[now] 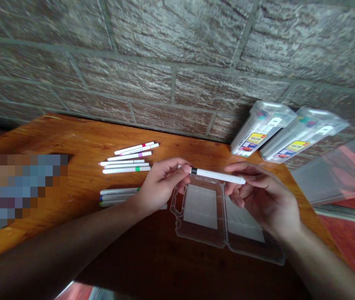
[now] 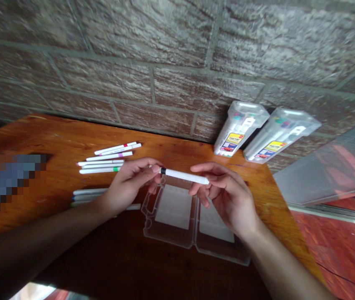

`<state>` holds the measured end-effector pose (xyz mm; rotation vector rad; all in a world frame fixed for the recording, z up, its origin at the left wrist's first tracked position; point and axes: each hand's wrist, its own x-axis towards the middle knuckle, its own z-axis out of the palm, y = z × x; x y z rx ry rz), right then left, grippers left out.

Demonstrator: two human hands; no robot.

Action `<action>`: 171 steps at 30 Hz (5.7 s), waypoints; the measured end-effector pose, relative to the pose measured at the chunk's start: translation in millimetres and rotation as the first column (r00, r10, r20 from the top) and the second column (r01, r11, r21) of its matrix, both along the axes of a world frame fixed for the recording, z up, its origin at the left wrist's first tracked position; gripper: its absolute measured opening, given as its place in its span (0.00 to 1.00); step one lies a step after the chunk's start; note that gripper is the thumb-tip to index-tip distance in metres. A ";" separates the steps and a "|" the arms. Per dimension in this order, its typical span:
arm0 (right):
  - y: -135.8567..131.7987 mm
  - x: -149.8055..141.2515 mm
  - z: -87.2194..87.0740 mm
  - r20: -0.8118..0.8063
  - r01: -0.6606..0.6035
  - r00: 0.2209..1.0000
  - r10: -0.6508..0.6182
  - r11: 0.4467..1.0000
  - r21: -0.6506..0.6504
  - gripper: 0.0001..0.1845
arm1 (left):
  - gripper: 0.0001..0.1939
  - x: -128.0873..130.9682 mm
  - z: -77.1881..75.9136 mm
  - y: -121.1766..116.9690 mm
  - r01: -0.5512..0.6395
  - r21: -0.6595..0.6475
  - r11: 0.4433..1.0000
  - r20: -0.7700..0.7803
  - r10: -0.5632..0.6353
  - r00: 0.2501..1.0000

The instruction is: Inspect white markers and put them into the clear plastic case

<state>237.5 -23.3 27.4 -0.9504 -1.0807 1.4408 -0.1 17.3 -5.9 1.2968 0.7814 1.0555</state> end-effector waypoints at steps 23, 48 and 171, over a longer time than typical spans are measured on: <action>4.8 1.3 -4.2 -0.054 0.037 0.998 -0.036 0.999 0.006 0.15 | 0.19 -0.3 -3.2 -0.2 -0.020 -0.094 0.995 0.211 0.040 0.977; 8.8 0.3 -6.7 0.046 0.122 0.992 -0.122 0.993 -0.001 0.10 | 0.16 -1.1 -0.9 -4.1 0.013 -0.033 0.999 0.240 -0.005 0.971; 15.0 4.0 -9.6 0.064 0.242 0.969 -0.240 0.970 -0.029 0.08 | 0.15 0.4 7.8 -8.7 0.297 -0.261 0.919 0.374 -0.187 0.908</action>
